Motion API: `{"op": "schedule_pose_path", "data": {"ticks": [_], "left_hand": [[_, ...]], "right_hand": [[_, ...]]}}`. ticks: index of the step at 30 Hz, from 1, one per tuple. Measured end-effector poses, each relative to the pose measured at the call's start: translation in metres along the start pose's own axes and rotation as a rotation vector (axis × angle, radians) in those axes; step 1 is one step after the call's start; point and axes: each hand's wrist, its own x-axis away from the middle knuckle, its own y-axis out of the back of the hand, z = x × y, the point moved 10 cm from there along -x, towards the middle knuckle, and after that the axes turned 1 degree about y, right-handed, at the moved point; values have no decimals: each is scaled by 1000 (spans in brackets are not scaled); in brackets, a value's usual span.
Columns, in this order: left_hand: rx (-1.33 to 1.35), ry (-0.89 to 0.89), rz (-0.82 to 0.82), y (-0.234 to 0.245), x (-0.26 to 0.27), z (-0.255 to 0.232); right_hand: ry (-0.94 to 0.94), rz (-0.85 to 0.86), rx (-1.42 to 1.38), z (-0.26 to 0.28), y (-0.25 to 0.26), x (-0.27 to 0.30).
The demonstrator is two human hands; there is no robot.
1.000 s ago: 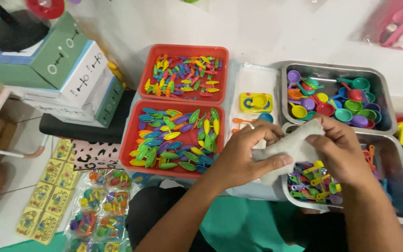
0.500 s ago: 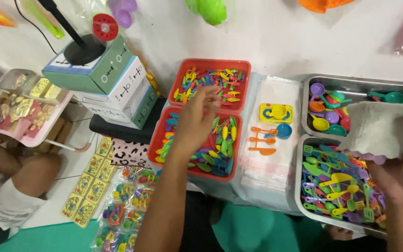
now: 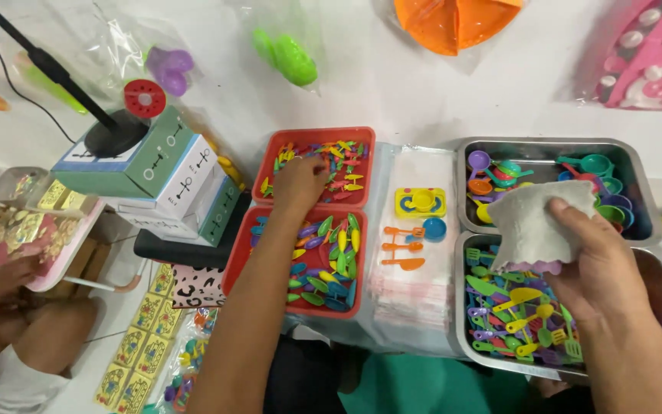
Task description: Cleaning small plastic toys by wiping them individually with a cloth and sorting them into trays.
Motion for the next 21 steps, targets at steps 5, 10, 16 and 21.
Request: {"op": "schedule_pose_path", "data": {"ticks": [5, 10, 16, 21], "left_hand": [[60, -46, -134, 17, 1, 14], [838, 27, 181, 1, 17, 2], [1442, 7, 256, 11, 108, -117], [1598, 13, 221, -23, 136, -146]], "right_hand": [[-44, -18, -110, -8, -2, -2], [-37, -138, -210, -21, -2, -11], [58, -159, -9, 1, -53, 30], [505, 448, 261, -16, -85, 33]]}}
